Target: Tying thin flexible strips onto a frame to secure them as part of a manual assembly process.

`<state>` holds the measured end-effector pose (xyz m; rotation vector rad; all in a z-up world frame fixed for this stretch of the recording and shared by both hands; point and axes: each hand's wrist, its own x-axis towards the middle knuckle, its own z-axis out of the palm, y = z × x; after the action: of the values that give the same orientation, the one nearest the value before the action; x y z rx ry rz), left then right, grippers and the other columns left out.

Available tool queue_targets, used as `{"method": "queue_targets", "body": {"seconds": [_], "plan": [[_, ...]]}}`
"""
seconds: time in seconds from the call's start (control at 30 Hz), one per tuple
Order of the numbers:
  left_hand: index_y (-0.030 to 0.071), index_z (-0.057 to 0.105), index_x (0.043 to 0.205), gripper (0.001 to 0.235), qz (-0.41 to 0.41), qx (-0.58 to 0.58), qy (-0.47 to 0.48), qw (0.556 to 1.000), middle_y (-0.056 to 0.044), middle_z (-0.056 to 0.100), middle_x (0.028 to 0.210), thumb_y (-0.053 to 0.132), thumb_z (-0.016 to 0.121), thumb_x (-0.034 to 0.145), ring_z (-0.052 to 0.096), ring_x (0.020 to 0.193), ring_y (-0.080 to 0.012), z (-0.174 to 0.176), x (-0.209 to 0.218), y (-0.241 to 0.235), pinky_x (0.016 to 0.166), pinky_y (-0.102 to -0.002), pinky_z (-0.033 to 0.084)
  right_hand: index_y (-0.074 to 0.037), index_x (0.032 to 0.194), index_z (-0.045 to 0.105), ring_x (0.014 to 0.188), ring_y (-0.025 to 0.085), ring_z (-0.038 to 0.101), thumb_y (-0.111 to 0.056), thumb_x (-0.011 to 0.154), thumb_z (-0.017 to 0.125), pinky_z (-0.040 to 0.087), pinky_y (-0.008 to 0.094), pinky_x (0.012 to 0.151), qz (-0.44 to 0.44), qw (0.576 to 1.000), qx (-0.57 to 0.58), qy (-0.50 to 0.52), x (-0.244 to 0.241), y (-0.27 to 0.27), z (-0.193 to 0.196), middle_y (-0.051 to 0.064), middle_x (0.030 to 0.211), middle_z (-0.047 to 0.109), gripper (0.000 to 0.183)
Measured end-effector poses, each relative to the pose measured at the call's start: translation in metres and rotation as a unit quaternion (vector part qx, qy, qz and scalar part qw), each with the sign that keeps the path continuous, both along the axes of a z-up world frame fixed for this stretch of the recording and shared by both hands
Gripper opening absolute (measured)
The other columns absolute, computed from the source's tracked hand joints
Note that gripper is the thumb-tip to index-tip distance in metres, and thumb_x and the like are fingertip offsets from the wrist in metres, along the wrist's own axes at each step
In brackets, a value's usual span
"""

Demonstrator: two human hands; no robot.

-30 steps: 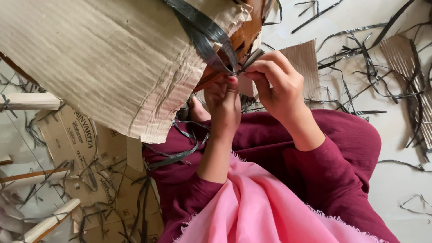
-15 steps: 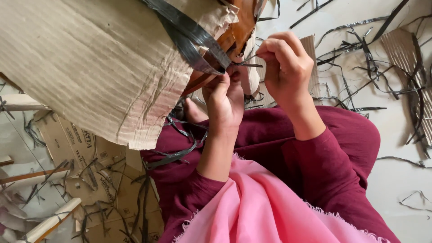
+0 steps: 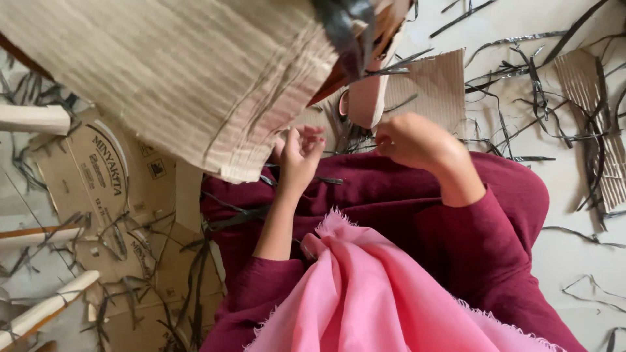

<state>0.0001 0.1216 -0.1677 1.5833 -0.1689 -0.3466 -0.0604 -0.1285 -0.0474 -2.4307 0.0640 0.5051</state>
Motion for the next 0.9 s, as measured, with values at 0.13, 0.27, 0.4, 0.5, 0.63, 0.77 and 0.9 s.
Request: {"method": "queue_targets", "body": {"seconds": [0.13,0.27,0.4,0.5,0.63,0.77,0.9], "plan": [[0.022,0.061,0.113,0.024,-0.072,0.265,-0.087,0.958,0.003,0.074,0.113,0.014,0.070,0.092,0.073,0.105,-0.0204,-0.035,-0.013,0.041,0.113,-0.052,0.030,-0.005,0.104,0.078,0.093,0.049,0.073,-0.019,0.093,0.065,0.057,0.058,0.085,0.063,0.996,-0.011,0.068,0.022,0.046,-0.102,0.026,0.093,0.076,0.022],[0.034,0.063,0.116,0.022,-0.175,0.378,-0.087,0.905,0.006,0.071,0.115,0.023,0.062,0.097,0.072,0.109,-0.0226,-0.054,-0.021,0.057,0.104,-0.043,0.053,-0.014,0.101,0.076,0.086,0.040,0.075,-0.021,0.091,0.067,0.061,0.050,0.077,0.095,0.995,-0.023,0.017,0.033,0.086,-0.178,0.017,0.091,0.075,0.015],[0.009,0.069,0.108,0.014,-0.159,0.384,-0.203,0.887,-0.017,0.074,0.092,0.018,0.064,0.099,0.075,0.089,-0.0407,-0.020,-0.021,0.062,0.088,-0.053,0.059,-0.015,0.101,0.073,0.085,0.038,0.076,-0.028,0.092,0.065,0.062,0.050,0.077,0.110,0.993,-0.052,0.000,0.037,0.096,-0.229,0.016,0.088,0.075,0.017],[0.007,0.060,0.106,0.016,-0.135,0.378,-0.263,0.877,-0.016,0.069,0.082,0.016,0.058,0.092,0.073,0.085,-0.0386,-0.132,-0.022,0.102,0.074,-0.050,0.058,-0.012,0.090,0.076,0.072,0.025,0.077,-0.034,0.094,0.064,0.064,0.039,0.066,0.116,0.962,-0.242,-0.050,0.039,0.096,-0.267,0.010,0.079,0.076,0.026],[0.004,0.072,0.093,0.020,-0.117,0.376,-0.308,0.866,-0.022,0.072,0.082,0.020,0.059,0.093,0.071,0.092,-0.0430,-0.124,-0.016,0.107,0.098,-0.058,0.046,-0.009,0.093,0.074,0.074,0.023,0.076,-0.029,0.094,0.065,0.064,0.038,0.068,0.094,0.986,-0.129,-0.050,0.047,0.128,-0.245,0.010,0.081,0.075,0.021],[0.004,0.075,0.085,0.023,-0.111,0.406,-0.364,0.831,-0.024,0.072,0.075,0.026,0.067,0.088,0.073,0.080,-0.0405,-0.133,-0.020,0.099,0.102,-0.057,0.042,-0.005,0.096,0.071,0.076,0.021,0.074,-0.021,0.094,0.067,0.063,0.036,0.070,0.052,0.997,0.019,-0.058,0.066,0.179,-0.212,0.010,0.083,0.074,0.017],[0.004,0.071,0.073,0.032,-0.106,0.397,-0.360,0.838,-0.025,0.067,0.066,0.030,0.067,0.091,0.071,0.074,-0.0418,-0.114,-0.018,0.102,0.097,-0.053,0.045,-0.003,0.098,0.070,0.077,0.020,0.073,-0.017,0.094,0.069,0.062,0.035,0.071,0.022,0.990,0.127,-0.066,0.069,0.184,-0.183,0.011,0.084,0.073,0.014]]}}
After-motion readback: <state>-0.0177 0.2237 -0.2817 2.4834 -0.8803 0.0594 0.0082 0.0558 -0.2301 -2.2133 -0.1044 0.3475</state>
